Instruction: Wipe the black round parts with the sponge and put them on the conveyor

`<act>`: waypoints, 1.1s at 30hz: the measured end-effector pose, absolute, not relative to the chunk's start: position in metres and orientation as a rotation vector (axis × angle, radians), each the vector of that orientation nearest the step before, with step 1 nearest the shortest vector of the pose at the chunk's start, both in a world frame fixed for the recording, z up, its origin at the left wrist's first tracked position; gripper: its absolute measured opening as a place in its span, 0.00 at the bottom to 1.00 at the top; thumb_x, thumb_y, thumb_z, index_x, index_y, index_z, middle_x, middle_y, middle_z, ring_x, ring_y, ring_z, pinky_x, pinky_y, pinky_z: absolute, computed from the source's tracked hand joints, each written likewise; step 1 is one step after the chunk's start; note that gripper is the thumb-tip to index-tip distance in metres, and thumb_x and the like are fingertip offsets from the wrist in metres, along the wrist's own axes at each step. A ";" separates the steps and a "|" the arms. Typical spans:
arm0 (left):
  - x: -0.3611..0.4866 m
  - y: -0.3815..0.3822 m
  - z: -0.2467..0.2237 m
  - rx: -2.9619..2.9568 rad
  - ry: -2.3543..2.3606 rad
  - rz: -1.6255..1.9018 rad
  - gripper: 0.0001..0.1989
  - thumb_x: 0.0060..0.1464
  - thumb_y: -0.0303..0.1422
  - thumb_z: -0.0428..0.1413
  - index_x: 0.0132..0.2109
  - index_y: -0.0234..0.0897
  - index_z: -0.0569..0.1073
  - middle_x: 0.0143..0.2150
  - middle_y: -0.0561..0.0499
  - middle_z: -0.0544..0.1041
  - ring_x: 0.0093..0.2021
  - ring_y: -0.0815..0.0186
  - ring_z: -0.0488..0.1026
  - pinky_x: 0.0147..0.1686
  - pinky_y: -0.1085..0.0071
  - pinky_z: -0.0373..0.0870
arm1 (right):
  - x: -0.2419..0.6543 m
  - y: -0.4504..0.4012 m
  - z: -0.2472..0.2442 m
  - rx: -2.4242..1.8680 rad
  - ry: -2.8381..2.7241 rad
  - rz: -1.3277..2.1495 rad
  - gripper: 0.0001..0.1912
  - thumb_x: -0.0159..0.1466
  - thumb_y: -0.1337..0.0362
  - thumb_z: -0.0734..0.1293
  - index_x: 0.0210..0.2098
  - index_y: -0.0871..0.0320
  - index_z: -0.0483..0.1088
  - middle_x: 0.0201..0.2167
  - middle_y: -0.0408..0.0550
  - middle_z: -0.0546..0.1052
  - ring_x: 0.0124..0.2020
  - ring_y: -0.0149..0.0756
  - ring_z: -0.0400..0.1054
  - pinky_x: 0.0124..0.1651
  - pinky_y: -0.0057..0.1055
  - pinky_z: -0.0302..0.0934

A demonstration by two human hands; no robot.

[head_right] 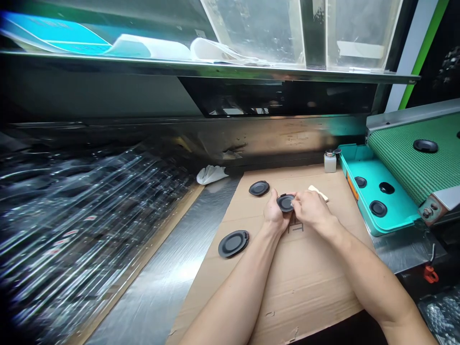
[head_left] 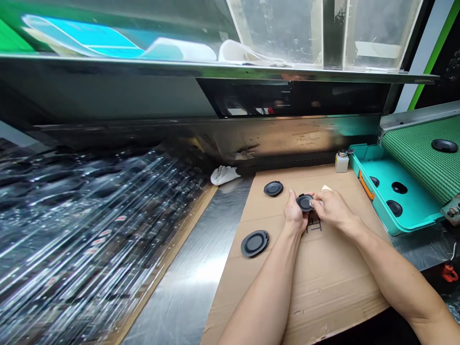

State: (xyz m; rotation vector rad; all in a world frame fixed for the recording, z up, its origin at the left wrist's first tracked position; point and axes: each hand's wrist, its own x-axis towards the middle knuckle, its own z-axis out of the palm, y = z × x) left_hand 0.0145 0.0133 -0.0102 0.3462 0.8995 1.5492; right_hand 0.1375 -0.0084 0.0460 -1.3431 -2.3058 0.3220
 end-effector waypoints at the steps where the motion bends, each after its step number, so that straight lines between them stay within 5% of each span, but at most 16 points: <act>1: 0.015 0.014 -0.011 0.335 0.891 1.558 0.32 0.66 0.50 0.45 0.29 0.29 0.78 0.25 0.44 0.79 0.26 0.65 0.77 0.31 0.71 0.72 | 0.138 -0.008 0.046 -1.269 -2.335 0.352 0.08 0.68 0.65 0.65 0.36 0.56 0.76 0.36 0.47 0.79 0.40 0.37 0.71 0.44 0.29 0.59; 7: 0.022 0.013 -0.008 0.255 0.851 1.609 0.28 0.67 0.45 0.46 0.29 0.29 0.76 0.26 0.45 0.79 0.26 0.67 0.76 0.34 0.71 0.73 | 0.134 -0.002 0.034 -1.302 -2.165 0.249 0.08 0.70 0.65 0.62 0.38 0.58 0.73 0.40 0.52 0.76 0.43 0.39 0.69 0.47 0.33 0.61; 14: -0.007 0.013 -0.001 0.124 0.809 1.515 0.34 0.66 0.52 0.39 0.34 0.29 0.77 0.22 0.45 0.74 0.21 0.64 0.71 0.23 0.69 0.71 | 0.122 -0.021 0.033 -0.823 -2.401 0.503 0.04 0.64 0.67 0.68 0.33 0.58 0.73 0.34 0.47 0.76 0.38 0.35 0.68 0.42 0.29 0.59; 18: -0.018 0.012 0.006 0.046 0.663 1.474 0.31 0.67 0.52 0.40 0.38 0.30 0.76 0.26 0.44 0.75 0.24 0.64 0.74 0.21 0.73 0.70 | 0.145 -0.012 0.047 -1.102 -2.414 0.649 0.17 0.68 0.57 0.65 0.27 0.59 0.74 0.24 0.43 0.73 0.28 0.30 0.64 0.34 0.27 0.54; 23: -0.015 0.012 0.013 0.022 0.597 1.407 0.32 0.67 0.53 0.38 0.39 0.30 0.74 0.34 0.40 0.78 0.34 0.61 0.79 0.24 0.73 0.74 | 0.171 0.012 0.044 -1.645 -2.178 0.101 0.17 0.66 0.53 0.67 0.49 0.55 0.76 0.47 0.54 0.76 0.48 0.44 0.66 0.48 0.34 0.56; 28: -0.003 0.012 0.010 0.231 0.675 1.546 0.27 0.66 0.52 0.45 0.44 0.30 0.74 0.35 0.42 0.78 0.33 0.63 0.79 0.29 0.71 0.76 | 0.160 0.013 0.034 -1.552 -2.211 0.133 0.16 0.70 0.61 0.63 0.54 0.58 0.73 0.46 0.55 0.77 0.49 0.42 0.67 0.53 0.33 0.57; 33: 0.005 0.011 0.007 0.249 0.636 1.494 0.25 0.69 0.48 0.40 0.47 0.34 0.74 0.41 0.42 0.80 0.41 0.62 0.79 0.44 0.65 0.77 | 0.124 -0.011 0.033 -1.180 -2.353 0.162 0.14 0.72 0.61 0.61 0.52 0.54 0.75 0.50 0.53 0.74 0.48 0.41 0.65 0.52 0.34 0.59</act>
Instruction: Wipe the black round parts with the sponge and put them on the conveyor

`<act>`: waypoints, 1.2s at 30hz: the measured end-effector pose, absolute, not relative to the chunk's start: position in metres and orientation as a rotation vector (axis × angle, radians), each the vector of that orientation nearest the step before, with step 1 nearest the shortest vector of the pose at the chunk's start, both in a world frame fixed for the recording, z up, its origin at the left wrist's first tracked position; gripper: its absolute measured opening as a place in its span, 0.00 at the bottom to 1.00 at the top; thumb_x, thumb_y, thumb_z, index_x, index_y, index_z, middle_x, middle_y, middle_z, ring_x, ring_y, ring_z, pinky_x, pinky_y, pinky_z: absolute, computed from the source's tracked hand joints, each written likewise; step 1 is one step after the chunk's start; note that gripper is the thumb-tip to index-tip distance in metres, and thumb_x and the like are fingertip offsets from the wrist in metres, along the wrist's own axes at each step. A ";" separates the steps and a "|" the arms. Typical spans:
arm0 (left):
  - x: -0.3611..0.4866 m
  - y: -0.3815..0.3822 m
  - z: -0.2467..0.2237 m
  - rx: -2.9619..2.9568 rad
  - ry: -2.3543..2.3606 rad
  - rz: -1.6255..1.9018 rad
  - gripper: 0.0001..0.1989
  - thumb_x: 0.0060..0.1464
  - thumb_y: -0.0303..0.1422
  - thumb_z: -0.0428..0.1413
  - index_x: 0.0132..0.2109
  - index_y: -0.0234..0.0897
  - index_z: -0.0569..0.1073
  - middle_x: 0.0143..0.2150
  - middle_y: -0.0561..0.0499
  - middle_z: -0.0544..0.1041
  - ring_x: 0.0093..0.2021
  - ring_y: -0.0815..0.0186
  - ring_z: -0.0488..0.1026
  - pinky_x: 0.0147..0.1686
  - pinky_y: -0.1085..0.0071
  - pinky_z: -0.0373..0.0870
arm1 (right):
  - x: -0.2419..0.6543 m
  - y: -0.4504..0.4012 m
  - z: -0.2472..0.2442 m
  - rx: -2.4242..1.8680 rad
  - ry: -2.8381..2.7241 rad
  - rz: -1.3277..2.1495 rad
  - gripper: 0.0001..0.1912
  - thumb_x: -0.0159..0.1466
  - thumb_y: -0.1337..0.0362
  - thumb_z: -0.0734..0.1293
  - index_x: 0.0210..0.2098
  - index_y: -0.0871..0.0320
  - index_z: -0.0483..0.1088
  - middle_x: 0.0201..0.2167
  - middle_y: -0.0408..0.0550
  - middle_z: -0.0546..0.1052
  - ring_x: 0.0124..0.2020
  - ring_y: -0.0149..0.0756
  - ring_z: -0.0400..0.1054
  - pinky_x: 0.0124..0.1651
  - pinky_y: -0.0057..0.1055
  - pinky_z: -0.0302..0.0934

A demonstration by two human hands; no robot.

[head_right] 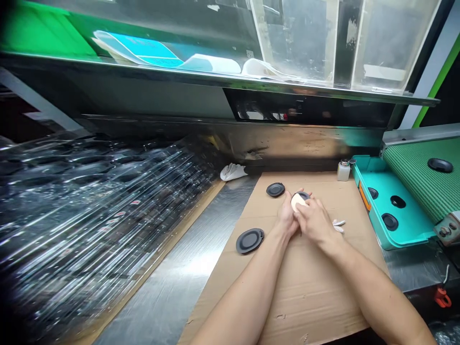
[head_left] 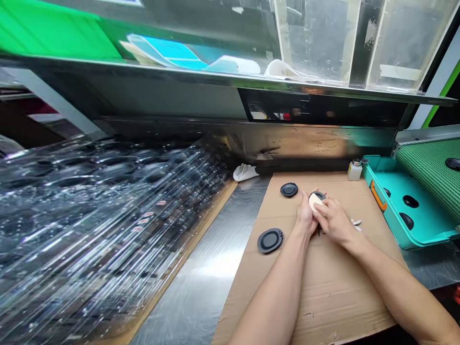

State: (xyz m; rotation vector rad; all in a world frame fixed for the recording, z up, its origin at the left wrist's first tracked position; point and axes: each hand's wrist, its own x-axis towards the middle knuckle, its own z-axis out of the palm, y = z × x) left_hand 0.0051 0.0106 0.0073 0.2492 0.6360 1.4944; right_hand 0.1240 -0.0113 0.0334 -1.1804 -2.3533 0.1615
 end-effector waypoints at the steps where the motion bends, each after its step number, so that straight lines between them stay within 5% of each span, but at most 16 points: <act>1: 0.006 0.010 0.007 0.252 0.587 1.461 0.25 0.69 0.47 0.40 0.47 0.34 0.74 0.44 0.41 0.80 0.44 0.61 0.79 0.47 0.64 0.77 | 0.119 -0.014 0.033 -1.220 -2.352 0.128 0.15 0.72 0.61 0.61 0.53 0.54 0.75 0.52 0.55 0.73 0.50 0.43 0.63 0.53 0.35 0.59; 6: 0.008 0.011 0.005 0.253 0.557 1.405 0.20 0.70 0.38 0.41 0.44 0.31 0.74 0.47 0.38 0.80 0.49 0.60 0.78 0.52 0.63 0.75 | 0.113 -0.014 0.029 -1.469 -2.331 0.043 0.18 0.72 0.61 0.58 0.56 0.55 0.73 0.53 0.59 0.71 0.52 0.48 0.60 0.54 0.39 0.59; 11: 0.003 0.011 0.001 0.268 0.638 1.387 0.17 0.69 0.36 0.42 0.48 0.32 0.73 0.45 0.38 0.80 0.43 0.60 0.79 0.43 0.62 0.78 | 0.137 0.003 0.028 -1.562 -2.266 0.036 0.16 0.72 0.60 0.58 0.53 0.54 0.74 0.49 0.57 0.73 0.50 0.46 0.62 0.53 0.38 0.58; 16: -0.007 0.009 0.009 0.179 0.635 1.364 0.22 0.69 0.42 0.39 0.50 0.32 0.72 0.42 0.35 0.79 0.39 0.58 0.79 0.29 0.69 0.75 | 0.171 0.026 0.023 -1.729 -2.109 0.053 0.15 0.71 0.59 0.60 0.48 0.55 0.76 0.46 0.57 0.74 0.51 0.46 0.63 0.55 0.37 0.56; 22: -0.012 0.002 0.027 0.080 0.459 1.331 0.21 0.69 0.38 0.41 0.50 0.26 0.72 0.44 0.33 0.78 0.45 0.57 0.79 0.39 0.65 0.81 | 0.171 0.035 0.004 -1.773 -2.090 0.126 0.18 0.68 0.56 0.64 0.54 0.53 0.74 0.48 0.56 0.73 0.52 0.49 0.64 0.53 0.38 0.57; 31: -0.005 -0.004 0.034 0.112 0.486 1.288 0.30 0.68 0.49 0.43 0.56 0.24 0.72 0.48 0.30 0.78 0.33 0.64 0.80 0.29 0.74 0.79 | 0.172 0.036 0.003 -1.765 -2.084 0.123 0.18 0.68 0.55 0.64 0.55 0.53 0.73 0.49 0.56 0.72 0.52 0.49 0.64 0.52 0.39 0.57; 36: -0.011 0.000 0.029 0.075 0.428 1.299 0.32 0.68 0.50 0.41 0.52 0.24 0.74 0.46 0.32 0.79 0.34 0.64 0.80 0.31 0.73 0.79 | 0.172 0.015 0.035 -1.655 -2.235 0.156 0.13 0.67 0.52 0.65 0.40 0.54 0.76 0.41 0.52 0.74 0.44 0.45 0.67 0.45 0.35 0.57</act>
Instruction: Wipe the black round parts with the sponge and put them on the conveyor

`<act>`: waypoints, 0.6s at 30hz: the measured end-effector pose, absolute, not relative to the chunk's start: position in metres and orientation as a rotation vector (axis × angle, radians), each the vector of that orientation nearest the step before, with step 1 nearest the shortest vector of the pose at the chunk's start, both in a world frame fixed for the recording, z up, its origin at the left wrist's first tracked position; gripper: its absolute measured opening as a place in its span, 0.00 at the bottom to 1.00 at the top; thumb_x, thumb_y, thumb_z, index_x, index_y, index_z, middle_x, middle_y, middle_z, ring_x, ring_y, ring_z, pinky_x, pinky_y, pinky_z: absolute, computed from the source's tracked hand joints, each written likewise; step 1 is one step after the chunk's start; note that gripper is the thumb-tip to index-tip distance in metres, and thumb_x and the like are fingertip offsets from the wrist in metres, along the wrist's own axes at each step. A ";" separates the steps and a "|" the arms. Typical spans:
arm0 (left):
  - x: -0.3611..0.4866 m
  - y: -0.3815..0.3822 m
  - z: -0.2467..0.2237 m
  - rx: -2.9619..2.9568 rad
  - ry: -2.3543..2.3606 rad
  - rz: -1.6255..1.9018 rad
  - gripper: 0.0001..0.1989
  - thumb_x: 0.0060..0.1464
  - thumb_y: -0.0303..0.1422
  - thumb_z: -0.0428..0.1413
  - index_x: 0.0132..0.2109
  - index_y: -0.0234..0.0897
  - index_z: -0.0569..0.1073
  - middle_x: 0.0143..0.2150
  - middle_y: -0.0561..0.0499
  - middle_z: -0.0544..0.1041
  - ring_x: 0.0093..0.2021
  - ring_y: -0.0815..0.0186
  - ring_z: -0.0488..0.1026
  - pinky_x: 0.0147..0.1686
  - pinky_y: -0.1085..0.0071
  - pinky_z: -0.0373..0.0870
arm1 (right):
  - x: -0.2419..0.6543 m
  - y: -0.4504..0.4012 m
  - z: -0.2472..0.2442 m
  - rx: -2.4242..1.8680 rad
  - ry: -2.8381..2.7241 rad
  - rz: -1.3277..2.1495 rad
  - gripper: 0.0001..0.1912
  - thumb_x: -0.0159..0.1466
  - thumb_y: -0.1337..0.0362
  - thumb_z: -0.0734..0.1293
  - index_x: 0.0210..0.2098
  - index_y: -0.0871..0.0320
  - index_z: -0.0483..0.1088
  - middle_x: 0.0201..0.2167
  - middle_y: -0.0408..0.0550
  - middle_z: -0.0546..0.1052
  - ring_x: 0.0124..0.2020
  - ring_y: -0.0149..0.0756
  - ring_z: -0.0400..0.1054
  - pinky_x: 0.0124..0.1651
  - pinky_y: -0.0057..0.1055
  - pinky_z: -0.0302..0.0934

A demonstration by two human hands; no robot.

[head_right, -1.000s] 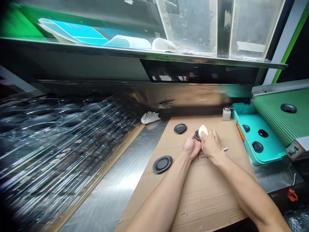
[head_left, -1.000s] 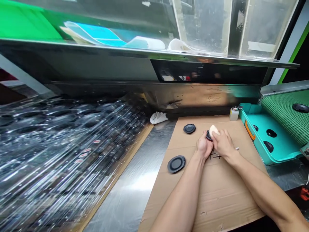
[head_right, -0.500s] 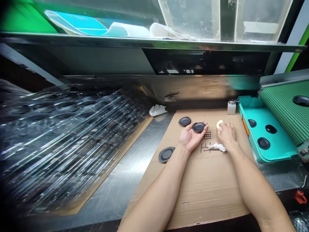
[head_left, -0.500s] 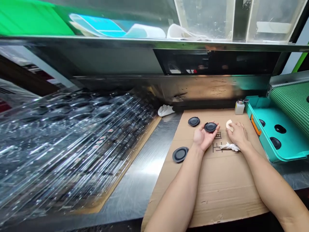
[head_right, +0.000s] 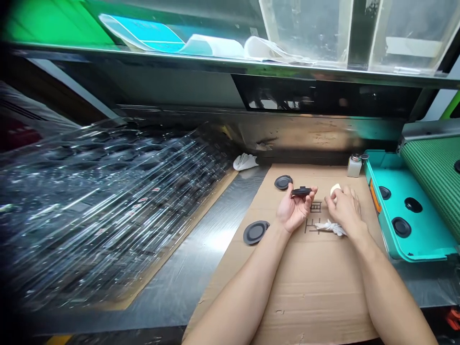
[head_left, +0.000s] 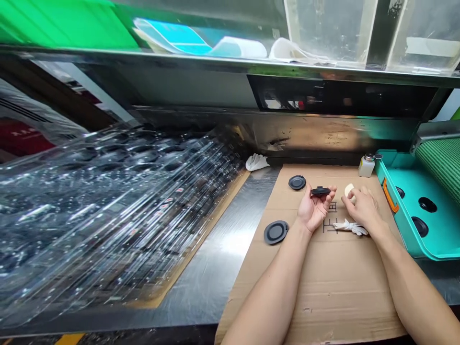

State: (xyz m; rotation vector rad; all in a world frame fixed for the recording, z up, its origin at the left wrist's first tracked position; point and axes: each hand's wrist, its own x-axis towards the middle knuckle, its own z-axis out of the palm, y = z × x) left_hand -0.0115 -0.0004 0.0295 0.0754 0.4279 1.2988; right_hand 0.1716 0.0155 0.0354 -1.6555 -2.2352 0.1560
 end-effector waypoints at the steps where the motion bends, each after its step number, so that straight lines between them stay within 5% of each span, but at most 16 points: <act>1: -0.013 0.000 0.029 0.073 0.421 1.302 0.32 0.68 0.50 0.41 0.51 0.25 0.75 0.46 0.33 0.80 0.35 0.63 0.80 0.31 0.73 0.79 | 0.172 0.009 0.043 -1.596 -2.352 0.255 0.12 0.65 0.51 0.67 0.36 0.53 0.76 0.37 0.49 0.75 0.40 0.42 0.68 0.41 0.33 0.57; 6: -0.014 0.002 0.024 0.105 0.429 1.292 0.33 0.67 0.53 0.41 0.47 0.27 0.76 0.42 0.35 0.80 0.33 0.63 0.79 0.30 0.71 0.78 | 0.171 -0.011 0.064 -1.406 -2.669 0.634 0.05 0.61 0.64 0.70 0.29 0.54 0.73 0.26 0.42 0.74 0.27 0.33 0.64 0.31 0.29 0.50; 11: -0.001 0.006 0.013 0.131 0.524 1.319 0.32 0.68 0.51 0.39 0.43 0.26 0.77 0.35 0.38 0.79 0.30 0.65 0.76 0.27 0.72 0.74 | 0.165 -0.008 0.072 -1.197 -2.306 0.572 0.11 0.70 0.60 0.61 0.36 0.55 0.74 0.33 0.45 0.77 0.35 0.35 0.68 0.38 0.29 0.57; 18: 0.024 0.001 0.004 0.189 0.539 1.349 0.28 0.66 0.52 0.45 0.36 0.33 0.76 0.33 0.46 0.79 0.32 0.65 0.76 0.32 0.71 0.73 | 0.140 -0.010 0.057 -1.186 -1.981 0.495 0.10 0.68 0.61 0.63 0.42 0.56 0.74 0.40 0.50 0.78 0.42 0.39 0.71 0.46 0.31 0.62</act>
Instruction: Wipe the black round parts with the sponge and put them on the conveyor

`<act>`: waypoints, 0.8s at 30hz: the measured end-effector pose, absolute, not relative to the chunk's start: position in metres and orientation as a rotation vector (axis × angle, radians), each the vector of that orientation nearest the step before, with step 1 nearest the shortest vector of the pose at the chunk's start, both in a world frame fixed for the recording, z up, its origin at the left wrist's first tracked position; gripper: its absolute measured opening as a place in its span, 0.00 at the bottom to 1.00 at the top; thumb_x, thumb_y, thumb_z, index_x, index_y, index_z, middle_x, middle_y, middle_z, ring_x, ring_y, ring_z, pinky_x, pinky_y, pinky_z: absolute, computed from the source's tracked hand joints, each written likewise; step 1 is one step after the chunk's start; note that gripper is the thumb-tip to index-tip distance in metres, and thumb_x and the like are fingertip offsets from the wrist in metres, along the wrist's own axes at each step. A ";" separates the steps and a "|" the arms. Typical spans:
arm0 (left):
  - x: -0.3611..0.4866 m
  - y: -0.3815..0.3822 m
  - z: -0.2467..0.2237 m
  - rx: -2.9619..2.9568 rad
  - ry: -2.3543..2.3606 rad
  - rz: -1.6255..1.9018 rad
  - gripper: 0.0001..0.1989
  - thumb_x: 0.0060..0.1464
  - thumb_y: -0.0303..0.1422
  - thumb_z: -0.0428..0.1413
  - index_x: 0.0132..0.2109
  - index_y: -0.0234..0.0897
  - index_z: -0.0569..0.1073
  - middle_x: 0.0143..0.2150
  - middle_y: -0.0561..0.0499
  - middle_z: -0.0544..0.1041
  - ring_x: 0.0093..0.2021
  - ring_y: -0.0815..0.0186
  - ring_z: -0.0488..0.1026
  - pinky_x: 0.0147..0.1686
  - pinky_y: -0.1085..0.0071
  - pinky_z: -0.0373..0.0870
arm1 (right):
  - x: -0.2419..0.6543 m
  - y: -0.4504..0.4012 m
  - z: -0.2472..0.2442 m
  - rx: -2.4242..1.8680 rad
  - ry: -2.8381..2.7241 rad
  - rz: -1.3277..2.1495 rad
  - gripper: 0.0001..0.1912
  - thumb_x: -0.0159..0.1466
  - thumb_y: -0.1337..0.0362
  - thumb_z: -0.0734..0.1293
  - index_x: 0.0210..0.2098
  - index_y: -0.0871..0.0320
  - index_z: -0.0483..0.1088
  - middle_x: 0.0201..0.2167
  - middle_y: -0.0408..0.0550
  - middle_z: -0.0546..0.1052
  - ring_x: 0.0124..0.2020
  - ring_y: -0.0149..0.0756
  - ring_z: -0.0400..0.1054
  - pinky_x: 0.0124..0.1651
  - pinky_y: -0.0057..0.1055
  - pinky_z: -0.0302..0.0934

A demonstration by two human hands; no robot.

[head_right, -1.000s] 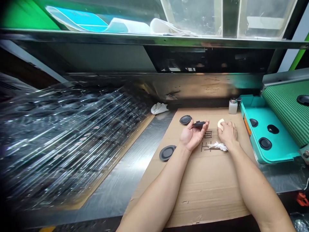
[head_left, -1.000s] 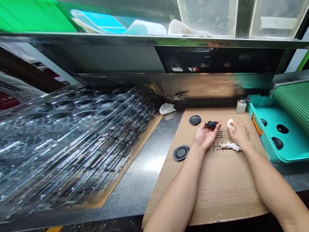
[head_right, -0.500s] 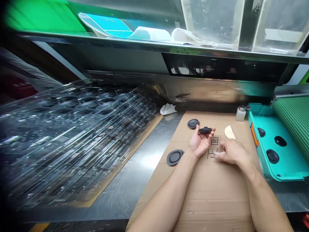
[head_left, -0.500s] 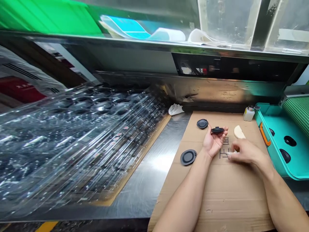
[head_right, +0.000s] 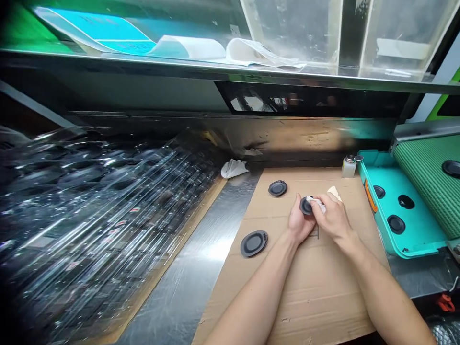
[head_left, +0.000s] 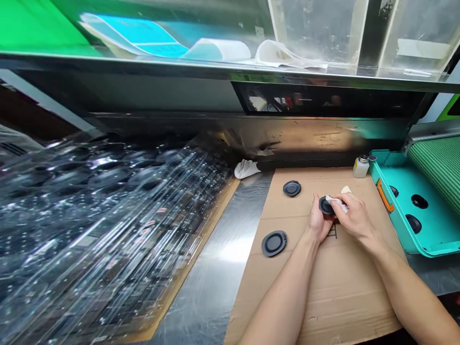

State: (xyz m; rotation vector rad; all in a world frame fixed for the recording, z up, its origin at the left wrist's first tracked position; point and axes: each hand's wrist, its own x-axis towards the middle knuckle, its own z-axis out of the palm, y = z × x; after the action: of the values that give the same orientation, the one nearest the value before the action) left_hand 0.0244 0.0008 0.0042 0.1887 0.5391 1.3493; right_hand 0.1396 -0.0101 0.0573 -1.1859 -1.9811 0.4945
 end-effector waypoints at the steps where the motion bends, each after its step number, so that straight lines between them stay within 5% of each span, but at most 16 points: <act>1: 0.026 -0.001 0.004 0.209 0.541 1.343 0.28 0.65 0.53 0.46 0.35 0.33 0.76 0.33 0.46 0.79 0.32 0.65 0.77 0.33 0.71 0.73 | 0.137 -0.011 0.054 -1.166 -1.971 0.484 0.09 0.68 0.62 0.63 0.42 0.57 0.74 0.40 0.50 0.78 0.43 0.39 0.71 0.47 0.31 0.62; 7: 0.024 -0.002 0.004 0.273 0.650 1.315 0.36 0.59 0.62 0.45 0.36 0.30 0.76 0.30 0.46 0.77 0.29 0.65 0.75 0.28 0.72 0.70 | 0.145 -0.009 0.053 -0.949 -2.200 0.727 0.07 0.66 0.65 0.65 0.34 0.55 0.75 0.31 0.43 0.77 0.35 0.34 0.69 0.41 0.29 0.60; 12: 0.028 -0.002 0.004 0.385 0.615 1.286 0.34 0.58 0.62 0.48 0.29 0.32 0.72 0.23 0.50 0.71 0.21 0.72 0.66 0.18 0.76 0.57 | 0.158 0.004 0.051 -1.141 -2.053 0.534 0.08 0.69 0.64 0.61 0.35 0.56 0.71 0.33 0.46 0.75 0.33 0.35 0.67 0.38 0.30 0.58; 19: 0.037 -0.005 -0.001 0.498 0.870 1.331 0.33 0.47 0.65 0.57 0.29 0.34 0.70 0.21 0.55 0.67 0.20 0.73 0.63 0.17 0.76 0.57 | 0.154 0.011 0.034 -1.168 -2.132 0.323 0.08 0.69 0.64 0.59 0.37 0.56 0.69 0.37 0.50 0.76 0.38 0.39 0.68 0.42 0.31 0.59; 24: 0.032 -0.004 0.002 0.547 0.864 1.343 0.34 0.51 0.64 0.54 0.29 0.32 0.71 0.21 0.52 0.69 0.19 0.73 0.64 0.17 0.76 0.57 | 0.159 0.013 0.033 -1.395 -2.137 0.237 0.08 0.67 0.64 0.61 0.36 0.55 0.71 0.37 0.49 0.77 0.37 0.39 0.69 0.40 0.30 0.57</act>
State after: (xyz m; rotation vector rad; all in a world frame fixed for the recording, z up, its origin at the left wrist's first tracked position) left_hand 0.0317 -0.0036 0.0021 0.5467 0.8644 1.3434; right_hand 0.1589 0.0132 0.0326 -1.3954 -2.1375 0.2368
